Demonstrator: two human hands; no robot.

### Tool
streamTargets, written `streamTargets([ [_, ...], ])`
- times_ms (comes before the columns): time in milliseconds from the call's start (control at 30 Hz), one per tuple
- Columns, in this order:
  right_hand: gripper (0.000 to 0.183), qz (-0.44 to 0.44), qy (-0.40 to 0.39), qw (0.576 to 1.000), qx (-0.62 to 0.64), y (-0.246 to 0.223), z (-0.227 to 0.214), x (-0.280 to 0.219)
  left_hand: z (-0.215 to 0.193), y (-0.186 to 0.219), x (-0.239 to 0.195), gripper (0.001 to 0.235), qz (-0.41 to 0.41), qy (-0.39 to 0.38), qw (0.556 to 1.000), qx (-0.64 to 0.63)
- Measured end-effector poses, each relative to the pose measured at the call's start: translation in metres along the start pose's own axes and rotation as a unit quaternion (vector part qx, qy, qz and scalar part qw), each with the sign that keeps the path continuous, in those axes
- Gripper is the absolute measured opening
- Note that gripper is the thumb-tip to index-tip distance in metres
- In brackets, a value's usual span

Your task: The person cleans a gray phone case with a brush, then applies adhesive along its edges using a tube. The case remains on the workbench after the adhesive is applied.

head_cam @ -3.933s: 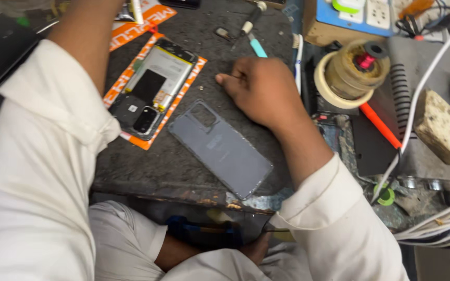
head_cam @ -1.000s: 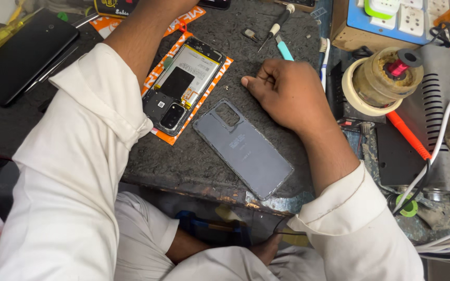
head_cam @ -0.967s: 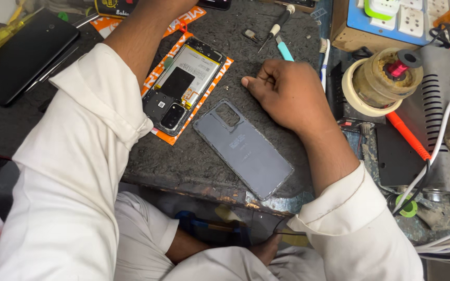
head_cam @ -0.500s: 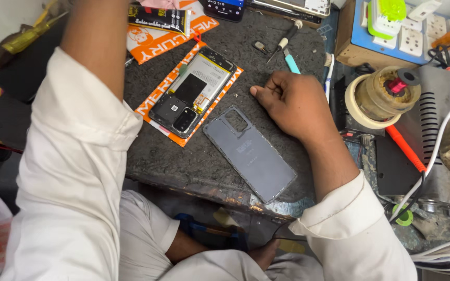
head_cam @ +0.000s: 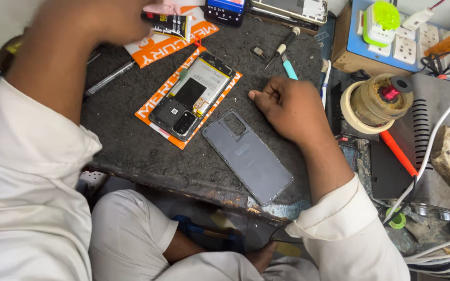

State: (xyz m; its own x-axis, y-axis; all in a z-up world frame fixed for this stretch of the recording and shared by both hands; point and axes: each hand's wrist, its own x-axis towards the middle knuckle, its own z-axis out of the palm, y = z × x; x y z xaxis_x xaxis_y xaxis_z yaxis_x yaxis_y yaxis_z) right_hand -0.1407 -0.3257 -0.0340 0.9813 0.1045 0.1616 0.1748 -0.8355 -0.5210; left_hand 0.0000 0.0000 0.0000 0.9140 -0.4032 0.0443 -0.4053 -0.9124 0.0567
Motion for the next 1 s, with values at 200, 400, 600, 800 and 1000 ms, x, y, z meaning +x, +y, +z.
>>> streamTargets([
  [200,0.038,0.012,-0.009,1.0,-0.01,-0.002,-0.001,0.0,0.014,0.007,-0.019,0.054,-0.048,0.045,0.996,0.055],
  [400,0.039,0.015,-0.003,1.0,-0.004,-0.006,-0.003,0.0,0.014,0.002,-0.015,0.046,-0.011,0.059,0.998,0.019],
  [600,0.038,0.018,-0.007,1.0,-0.011,-0.005,-0.003,0.0,0.006,0.011,-0.021,0.032,-0.044,0.088,0.995,0.01],
  [800,0.049,0.022,0.042,0.995,0.091,0.007,0.004,0.001,0.006,0.075,-0.021,0.04,0.175,0.118,0.966,-0.146],
  [1000,0.066,0.097,0.023,0.921,0.376,0.025,0.006,0.008,0.029,0.16,-0.021,0.04,0.303,0.167,0.9,-0.264],
])
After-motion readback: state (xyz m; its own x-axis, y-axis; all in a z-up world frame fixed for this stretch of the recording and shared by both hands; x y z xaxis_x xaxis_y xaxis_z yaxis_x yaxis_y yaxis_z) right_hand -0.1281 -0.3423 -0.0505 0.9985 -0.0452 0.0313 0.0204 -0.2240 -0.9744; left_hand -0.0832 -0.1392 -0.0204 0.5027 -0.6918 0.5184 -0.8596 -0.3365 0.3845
